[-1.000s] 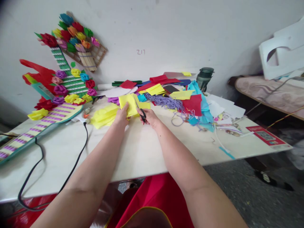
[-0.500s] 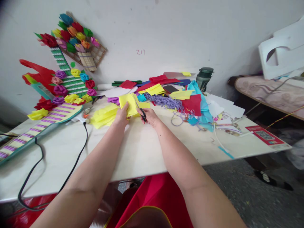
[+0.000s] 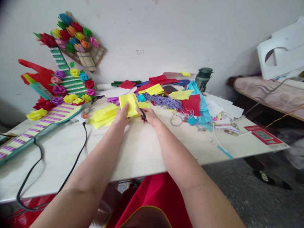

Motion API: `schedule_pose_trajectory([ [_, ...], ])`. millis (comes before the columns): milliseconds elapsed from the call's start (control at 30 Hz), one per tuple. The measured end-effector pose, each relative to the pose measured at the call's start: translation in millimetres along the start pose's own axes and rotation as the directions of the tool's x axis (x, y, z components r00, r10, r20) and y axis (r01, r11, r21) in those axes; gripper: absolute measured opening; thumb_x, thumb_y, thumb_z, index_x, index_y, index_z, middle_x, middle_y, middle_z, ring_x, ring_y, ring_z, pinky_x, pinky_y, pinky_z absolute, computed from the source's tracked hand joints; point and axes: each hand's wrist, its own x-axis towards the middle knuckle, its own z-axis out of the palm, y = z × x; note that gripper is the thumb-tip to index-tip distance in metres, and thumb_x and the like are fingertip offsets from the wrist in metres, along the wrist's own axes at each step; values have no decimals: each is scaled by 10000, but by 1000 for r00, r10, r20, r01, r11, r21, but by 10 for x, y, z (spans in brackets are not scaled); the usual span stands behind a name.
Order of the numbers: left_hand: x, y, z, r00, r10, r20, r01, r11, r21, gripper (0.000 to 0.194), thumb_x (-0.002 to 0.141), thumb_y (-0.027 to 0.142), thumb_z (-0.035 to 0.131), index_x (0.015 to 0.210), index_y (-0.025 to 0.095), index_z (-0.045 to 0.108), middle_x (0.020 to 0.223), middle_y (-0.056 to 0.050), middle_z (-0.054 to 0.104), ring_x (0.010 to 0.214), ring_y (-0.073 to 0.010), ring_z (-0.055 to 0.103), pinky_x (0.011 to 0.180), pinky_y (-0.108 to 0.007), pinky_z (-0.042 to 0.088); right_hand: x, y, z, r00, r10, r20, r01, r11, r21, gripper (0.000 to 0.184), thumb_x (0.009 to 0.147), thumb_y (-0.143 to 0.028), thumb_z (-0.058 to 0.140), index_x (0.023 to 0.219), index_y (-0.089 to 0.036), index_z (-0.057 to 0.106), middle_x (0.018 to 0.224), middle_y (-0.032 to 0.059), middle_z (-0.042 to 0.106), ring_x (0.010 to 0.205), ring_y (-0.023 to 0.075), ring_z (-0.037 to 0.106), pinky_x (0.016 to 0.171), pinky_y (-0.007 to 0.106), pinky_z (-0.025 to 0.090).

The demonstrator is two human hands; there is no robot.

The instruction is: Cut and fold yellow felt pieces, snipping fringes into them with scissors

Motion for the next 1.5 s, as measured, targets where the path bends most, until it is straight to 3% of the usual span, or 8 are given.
schedule_pose_trajectory([
  [333,25,-11,-6,1000,0,3,0,1000,2,277,697,367,724,834,155,607,754,-56,649,574,-143,620,365,-196,319,-7,-19,21,999,16,-35,-15,999,29,389,634,-498,720,641,-177,500,441,-72,495,313,37,409,299,152,301],
  [1500,29,4,-4,1000,3,-25,-2,999,53,297,675,391,735,810,165,597,736,-43,644,585,-148,624,390,-197,315,-35,-69,46,998,18,-54,-17,1000,25,385,620,-462,744,619,-171,494,433,-78,473,307,29,380,302,154,282],
])
